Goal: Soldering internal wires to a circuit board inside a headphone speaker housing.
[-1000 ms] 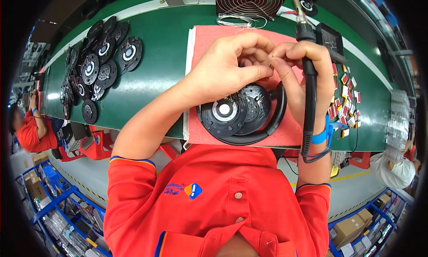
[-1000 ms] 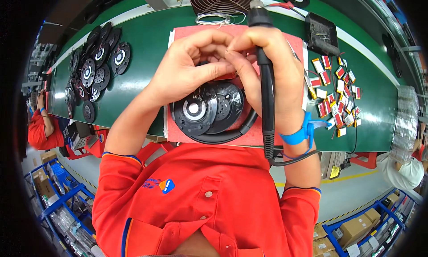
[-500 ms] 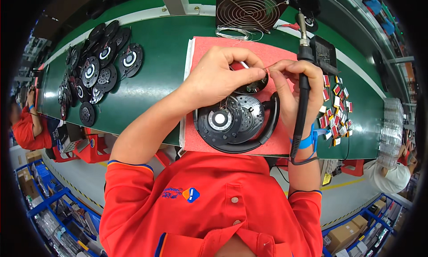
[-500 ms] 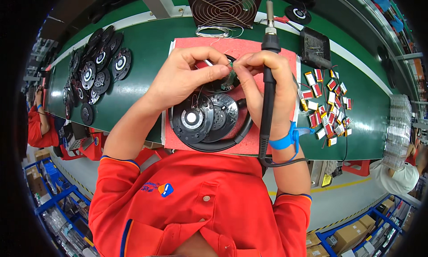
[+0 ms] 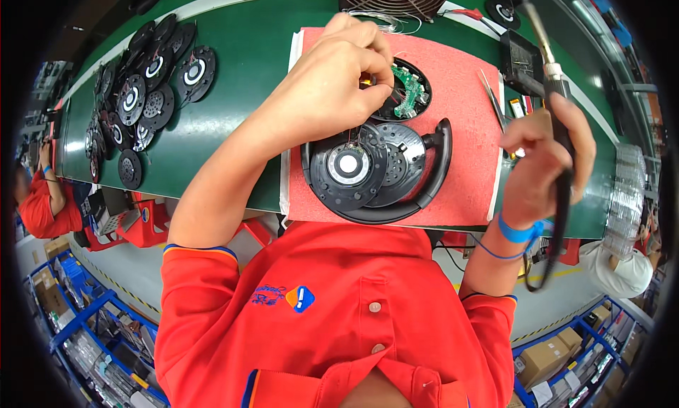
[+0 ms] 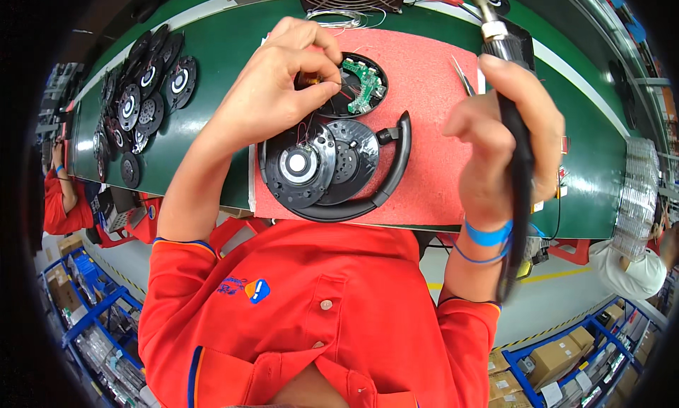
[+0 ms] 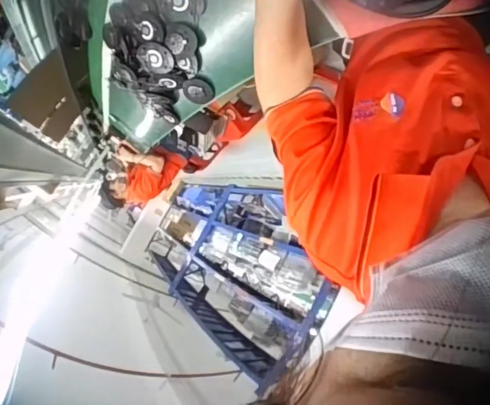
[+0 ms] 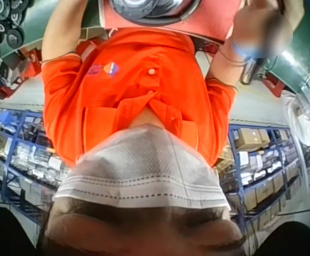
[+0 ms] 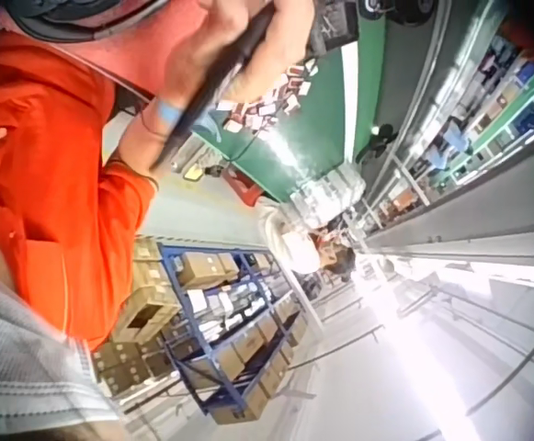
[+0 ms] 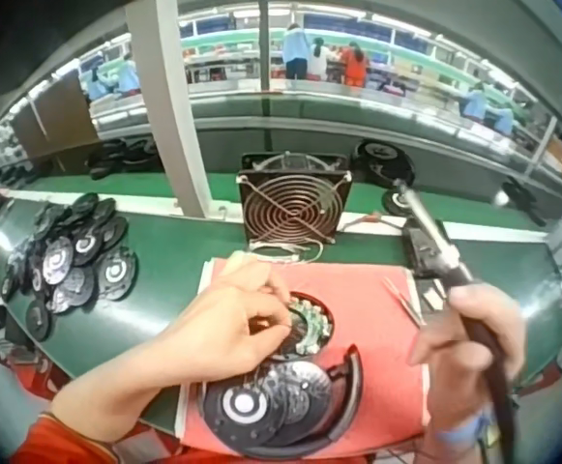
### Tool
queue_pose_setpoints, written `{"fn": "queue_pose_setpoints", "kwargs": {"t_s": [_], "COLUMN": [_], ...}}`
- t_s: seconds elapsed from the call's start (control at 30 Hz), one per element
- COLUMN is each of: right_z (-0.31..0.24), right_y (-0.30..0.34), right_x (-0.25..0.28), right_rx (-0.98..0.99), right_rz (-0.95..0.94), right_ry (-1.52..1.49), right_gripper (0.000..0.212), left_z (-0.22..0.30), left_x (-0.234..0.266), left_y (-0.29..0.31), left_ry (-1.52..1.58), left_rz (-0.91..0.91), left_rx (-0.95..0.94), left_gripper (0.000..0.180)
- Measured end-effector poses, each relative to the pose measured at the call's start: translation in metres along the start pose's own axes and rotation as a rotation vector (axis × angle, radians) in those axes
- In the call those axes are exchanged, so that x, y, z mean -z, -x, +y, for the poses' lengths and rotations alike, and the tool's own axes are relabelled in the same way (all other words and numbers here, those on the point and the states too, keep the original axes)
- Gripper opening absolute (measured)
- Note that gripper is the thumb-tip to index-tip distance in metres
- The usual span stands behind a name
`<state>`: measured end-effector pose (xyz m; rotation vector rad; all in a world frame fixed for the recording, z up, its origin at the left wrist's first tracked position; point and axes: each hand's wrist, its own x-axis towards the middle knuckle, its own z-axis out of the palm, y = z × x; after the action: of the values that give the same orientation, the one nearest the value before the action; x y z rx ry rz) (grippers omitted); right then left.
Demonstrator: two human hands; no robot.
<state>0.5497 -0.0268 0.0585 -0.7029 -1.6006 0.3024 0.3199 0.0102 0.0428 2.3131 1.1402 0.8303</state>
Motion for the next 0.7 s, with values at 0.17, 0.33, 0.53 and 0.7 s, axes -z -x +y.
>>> {"fn": "queue_pose_setpoints", "kwargs": {"t_s": [0.17,0.33,0.53,0.7], "right_z": [0.005,-0.009,-0.006,0.0], "right_y": [0.0,0.0,0.004,0.007], "right_x": [0.009,-0.003,-0.013,-0.016], "right_rx": [0.055,0.103,0.023,0.014], "right_rz": [0.279,-0.079,-0.173,-0.227], "right_ry": [0.18,0.009,-0.033,-0.009], "right_gripper": [0.082,0.066,0.046,0.034], "left_z": [-0.004,-0.009,-0.007,-0.008], "left_x": [-0.007,-0.009,-0.011,-0.011], "left_y": [-0.001,0.002,0.001,0.001], "left_ry": [-0.042,0.076,0.074,0.073], "left_rz": [0.052,-0.001,0.009,0.01], "left_rx": [-0.094,-0.014,0.015,0.023], "left_gripper": [0.005,0.006,0.007,0.007]}}
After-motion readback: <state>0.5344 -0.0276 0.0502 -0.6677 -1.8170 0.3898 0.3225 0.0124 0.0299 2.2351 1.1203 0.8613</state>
